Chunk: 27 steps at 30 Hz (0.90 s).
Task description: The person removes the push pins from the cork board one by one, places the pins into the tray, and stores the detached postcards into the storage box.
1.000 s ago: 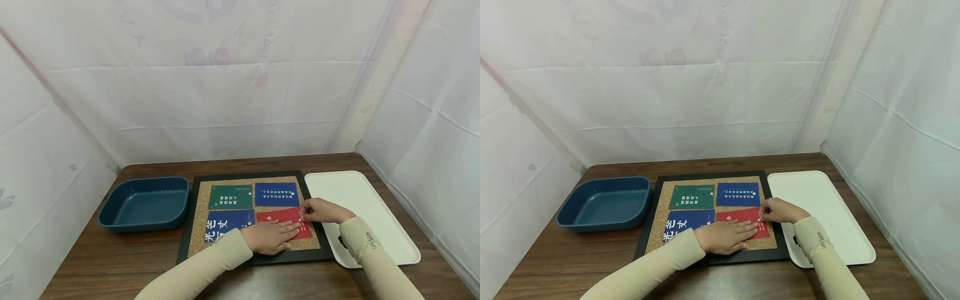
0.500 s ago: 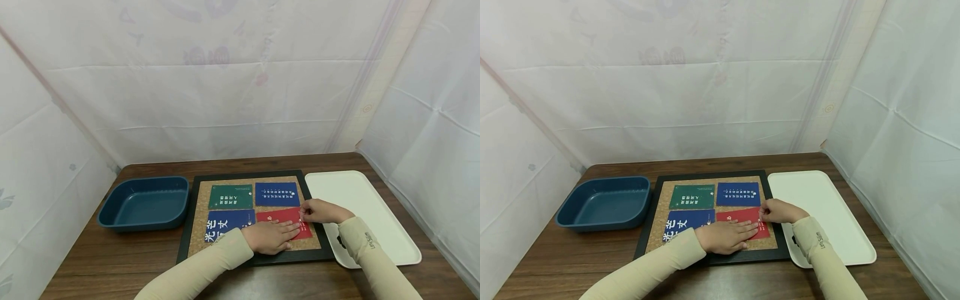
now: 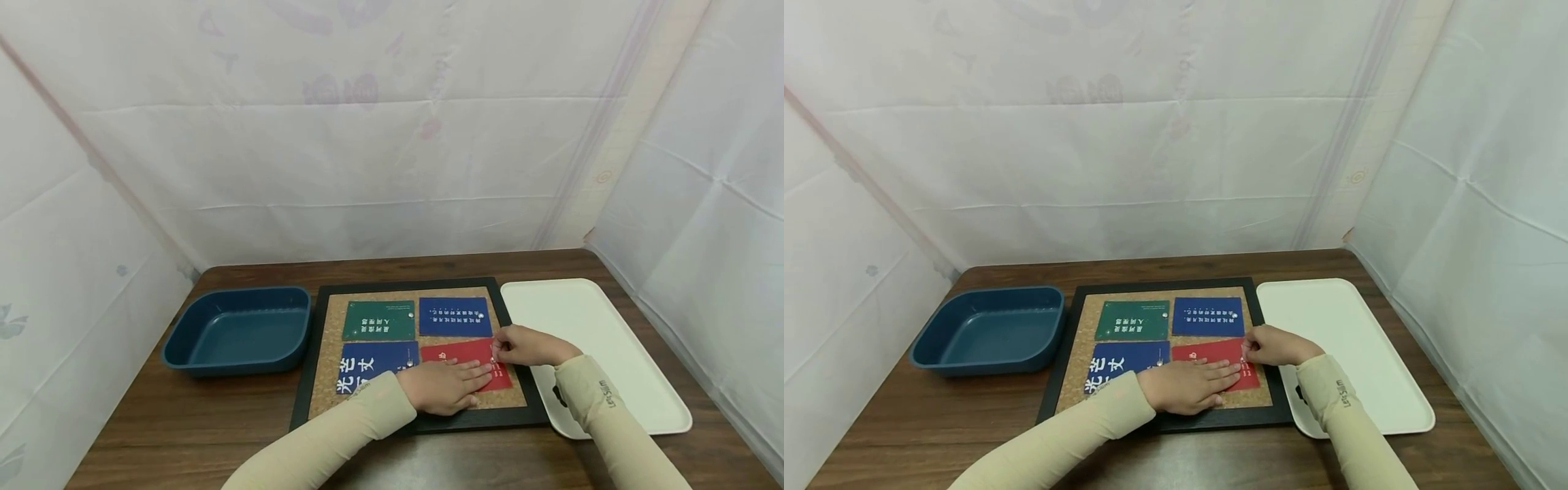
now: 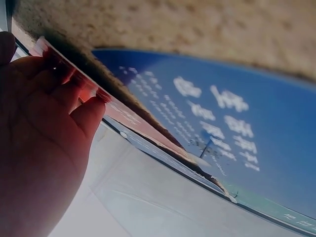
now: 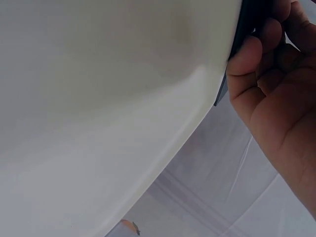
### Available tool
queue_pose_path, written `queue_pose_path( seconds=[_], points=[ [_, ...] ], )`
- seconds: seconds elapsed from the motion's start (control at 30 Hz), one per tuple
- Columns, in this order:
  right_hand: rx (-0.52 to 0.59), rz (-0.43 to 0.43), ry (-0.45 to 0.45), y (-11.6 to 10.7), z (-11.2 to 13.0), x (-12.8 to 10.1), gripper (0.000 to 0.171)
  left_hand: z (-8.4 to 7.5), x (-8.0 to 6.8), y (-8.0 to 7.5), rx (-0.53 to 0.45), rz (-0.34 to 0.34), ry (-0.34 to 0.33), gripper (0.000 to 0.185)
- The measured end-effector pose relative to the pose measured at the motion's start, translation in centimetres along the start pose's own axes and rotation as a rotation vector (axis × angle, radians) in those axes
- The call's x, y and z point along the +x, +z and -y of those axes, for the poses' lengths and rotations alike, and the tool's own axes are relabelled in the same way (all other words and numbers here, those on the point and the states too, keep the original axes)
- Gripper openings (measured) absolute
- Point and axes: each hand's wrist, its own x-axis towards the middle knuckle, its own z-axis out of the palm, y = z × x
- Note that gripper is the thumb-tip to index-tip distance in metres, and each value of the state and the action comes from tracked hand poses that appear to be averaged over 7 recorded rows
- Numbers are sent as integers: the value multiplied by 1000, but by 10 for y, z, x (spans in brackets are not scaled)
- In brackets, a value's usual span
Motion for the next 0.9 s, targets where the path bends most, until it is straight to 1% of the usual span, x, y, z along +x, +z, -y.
queue_pose_path(
  seconds=[0.47,0.9],
  points=[
    [-7,12,9,-3,6,-1,13,0,-1,-1,-17,-4,-2,56],
    [9,27,-16,-4,4,0,13,1,1,1,-25,2,-5,55]
  ],
)
